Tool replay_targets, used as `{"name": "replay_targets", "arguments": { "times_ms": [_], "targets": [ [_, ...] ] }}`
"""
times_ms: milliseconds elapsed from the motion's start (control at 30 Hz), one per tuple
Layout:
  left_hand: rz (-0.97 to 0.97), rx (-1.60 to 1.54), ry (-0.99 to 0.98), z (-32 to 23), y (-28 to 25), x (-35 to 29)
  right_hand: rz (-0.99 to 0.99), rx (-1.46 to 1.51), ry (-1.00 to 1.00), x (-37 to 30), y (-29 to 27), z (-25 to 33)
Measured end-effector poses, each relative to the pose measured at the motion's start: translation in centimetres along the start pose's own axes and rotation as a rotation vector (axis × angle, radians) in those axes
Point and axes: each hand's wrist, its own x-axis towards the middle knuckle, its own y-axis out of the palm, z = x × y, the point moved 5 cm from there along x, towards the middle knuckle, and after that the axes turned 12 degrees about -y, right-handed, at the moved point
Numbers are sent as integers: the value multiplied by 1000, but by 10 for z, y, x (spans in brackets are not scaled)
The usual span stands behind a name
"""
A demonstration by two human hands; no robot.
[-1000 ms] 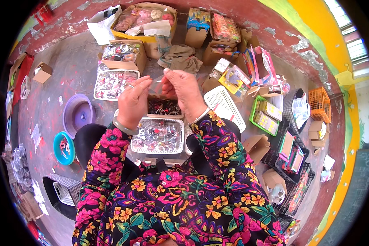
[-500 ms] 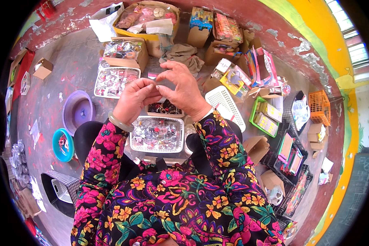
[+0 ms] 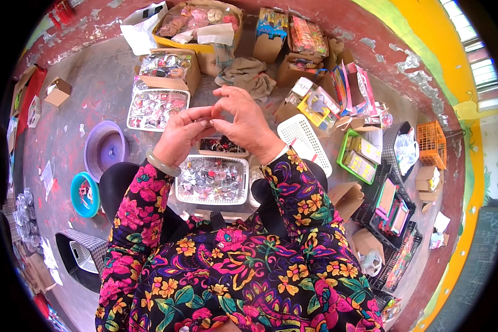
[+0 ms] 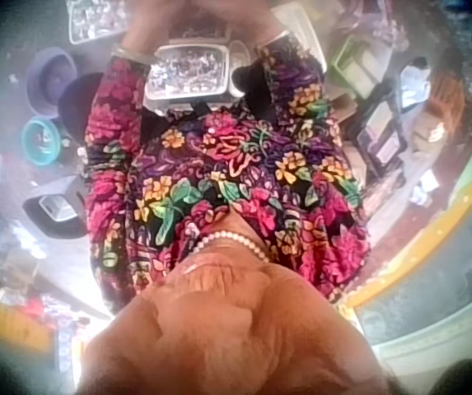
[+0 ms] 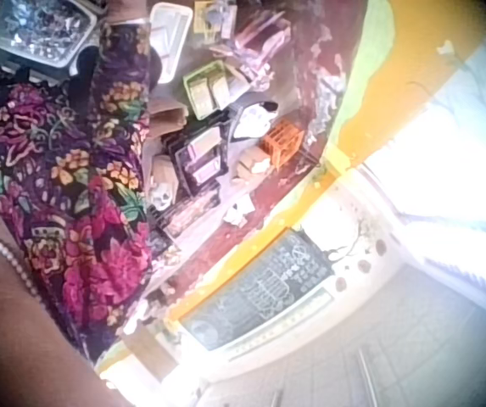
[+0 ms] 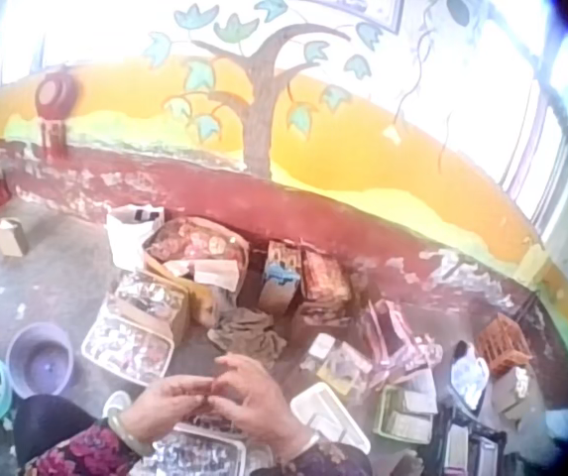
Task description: The person sits on the floor surrounded by boxes and baskets, picking up small items like hair ties and placing them into small plastic bags. They seal the bags and place them into a white basket, repeating the process with different items.
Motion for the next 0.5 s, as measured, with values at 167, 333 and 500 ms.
{"name": "replay_targets", "arguments": {
  "times_ms": [167,333,500],
  "targets": [
    [-7,-126,25,-7,2,-4,-27,12,20,1,4,2],
    [-102,31,17,0,-6,3,13,-36,-32,-1,9,1],
    [-202,34,59,-4,-4,0,29,-58,11,-4,17,-3]
  ]
}}
